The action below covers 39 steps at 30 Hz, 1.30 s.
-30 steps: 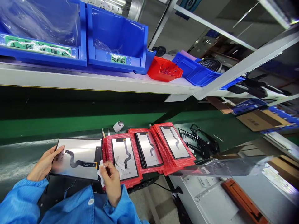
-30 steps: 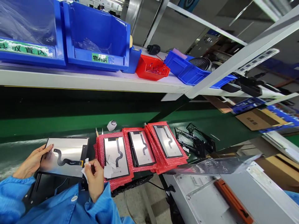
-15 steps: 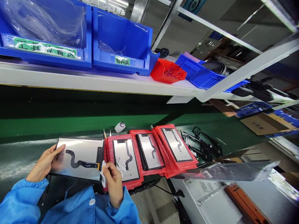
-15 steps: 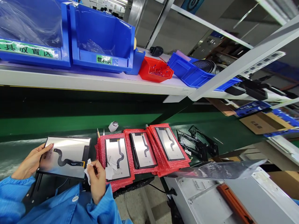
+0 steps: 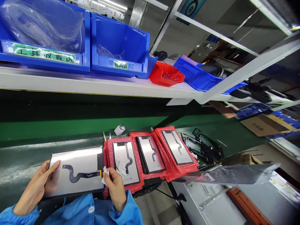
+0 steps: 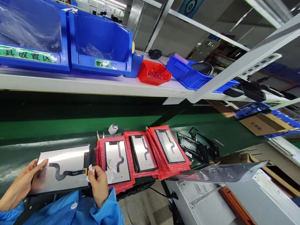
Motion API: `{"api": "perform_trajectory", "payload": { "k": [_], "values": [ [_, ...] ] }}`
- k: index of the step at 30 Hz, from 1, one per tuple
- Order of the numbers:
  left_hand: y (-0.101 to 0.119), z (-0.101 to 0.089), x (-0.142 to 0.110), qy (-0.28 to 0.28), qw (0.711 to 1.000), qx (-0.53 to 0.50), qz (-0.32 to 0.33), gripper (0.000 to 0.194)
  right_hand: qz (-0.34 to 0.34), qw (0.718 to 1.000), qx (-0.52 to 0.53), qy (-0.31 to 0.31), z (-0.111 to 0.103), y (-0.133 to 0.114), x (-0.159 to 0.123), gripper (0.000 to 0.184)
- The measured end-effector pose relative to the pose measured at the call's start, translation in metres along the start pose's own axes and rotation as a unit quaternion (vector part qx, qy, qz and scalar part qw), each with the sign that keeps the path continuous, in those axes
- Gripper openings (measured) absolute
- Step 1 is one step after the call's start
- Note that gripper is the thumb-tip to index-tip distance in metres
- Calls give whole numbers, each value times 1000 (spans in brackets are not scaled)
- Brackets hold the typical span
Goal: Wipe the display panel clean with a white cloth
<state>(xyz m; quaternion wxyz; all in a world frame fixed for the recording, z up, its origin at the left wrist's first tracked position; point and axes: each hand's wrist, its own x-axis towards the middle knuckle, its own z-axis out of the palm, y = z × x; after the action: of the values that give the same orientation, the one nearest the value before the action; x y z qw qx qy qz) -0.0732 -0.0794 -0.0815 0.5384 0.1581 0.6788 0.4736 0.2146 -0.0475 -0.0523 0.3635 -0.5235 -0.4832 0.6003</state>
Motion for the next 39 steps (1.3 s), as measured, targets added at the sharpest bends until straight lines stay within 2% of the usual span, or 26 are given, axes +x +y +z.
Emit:
{"api": "perform_trajectory", "payload": {
  "k": [3, 5, 7, 8, 9, 11, 13, 15, 18, 21, 25, 30, 34, 39],
  "values": [
    [-7, -10, -17, -9, 999, 49, -1, 54, -9, 1000, -17, 25, 5, 8, -9, 19],
    [-6, -12, -28, 56, 987, 144, 45, 73, -27, 997, -54, 39, 8, 11, -16, 16],
    [0, -5, -37, 156, 945, 248, 148, 90, -44, 993, -106, 42, 9, 9, -24, 13],
    [5, 3, -39, 182, 914, 292, 214, 93, -49, 990, -129, 37, 8, 8, -27, 13],
    [11, 13, -41, 180, 882, 329, 285, 88, -51, 987, -148, 28, 8, 7, -30, 12],
    [22, 39, -40, 70, 828, 401, 384, 60, -50, 984, -170, 2, 6, 4, -34, 11],
    [30, 65, -36, -73, 827, 418, 368, 36, -47, 983, -178, -18, 4, 3, -37, 9],
    [36, 85, -32, -176, 845, 403, 305, 30, -35, 984, -170, -35, 1, 1, -39, 7],
    [40, 98, -29, -243, 857, 377, 253, 35, 7, 990, -117, -83, -5, -5, -41, 12],
    [42, 98, -32, -258, 857, 368, 253, 35, 41, 993, -39, -108, -10, -16, -38, 21],
    [38, 98, -38, -248, 850, 399, 237, 34, 40, 997, 23, -67, -10, -27, -26, 31],
    [29, 97, -39, -227, 845, 415, 249, 34, 41, 996, 19, -74, -6, -24, -15, 29],
    [30, 97, -40, -220, 847, 417, 246, 33, 49, 996, 25, -72, -3, -23, -13, 24],
    [37, 100, -40, -253, 842, 415, 235, 33, 33, 996, -35, -71, -2, -31, -9, 20]
  ]
}}
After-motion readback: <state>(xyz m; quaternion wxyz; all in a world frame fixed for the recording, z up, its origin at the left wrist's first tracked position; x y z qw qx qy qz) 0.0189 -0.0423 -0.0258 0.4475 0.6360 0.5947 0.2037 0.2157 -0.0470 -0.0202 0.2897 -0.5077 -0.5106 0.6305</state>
